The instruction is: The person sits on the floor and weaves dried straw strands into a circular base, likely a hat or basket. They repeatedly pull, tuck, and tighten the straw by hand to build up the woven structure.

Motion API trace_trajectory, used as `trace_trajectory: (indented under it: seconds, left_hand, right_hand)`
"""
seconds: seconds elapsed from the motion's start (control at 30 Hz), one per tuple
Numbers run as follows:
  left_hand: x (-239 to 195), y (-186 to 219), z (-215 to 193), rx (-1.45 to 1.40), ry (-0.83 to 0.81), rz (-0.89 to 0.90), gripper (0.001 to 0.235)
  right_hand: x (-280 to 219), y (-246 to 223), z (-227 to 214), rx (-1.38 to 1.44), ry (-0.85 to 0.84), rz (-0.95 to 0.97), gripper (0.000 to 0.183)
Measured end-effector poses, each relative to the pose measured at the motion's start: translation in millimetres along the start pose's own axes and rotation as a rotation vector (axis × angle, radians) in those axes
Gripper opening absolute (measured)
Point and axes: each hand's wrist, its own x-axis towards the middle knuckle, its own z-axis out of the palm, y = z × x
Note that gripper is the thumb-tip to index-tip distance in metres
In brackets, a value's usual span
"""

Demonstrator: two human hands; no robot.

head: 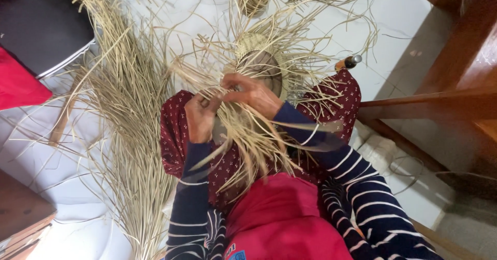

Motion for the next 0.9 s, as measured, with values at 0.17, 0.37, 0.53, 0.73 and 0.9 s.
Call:
trace_trajectory:
  seconds: [0.17,0.37,0.53,0.73,0.9]
  left_hand:
    - [-4,5,6,0.348,0.087,0.167,0.027]
    - [-8,36,16,0.228,0.086,0.222,0.012]
    - [-7,17,8,0.248,0.072,0.182,0.007]
    - [7,-10,0,0.146,-0.050,0.148,0.019]
    - [0,13,16,0.376,0.031,0.313,0.022]
  right_hand:
    - [19,27,14,-0.117,0.006,0.147,0.026]
    - [46,-11,-9,-0.240,-0.190,0.203,0.030]
    - [11,11,0,-0.085,-0.074,0.233,0.027]
    - [17,-6,-9,-0.088,-0.010,0.184,0.023]
    - [39,13,-2,-0.327,-0.037,0.290,0.013]
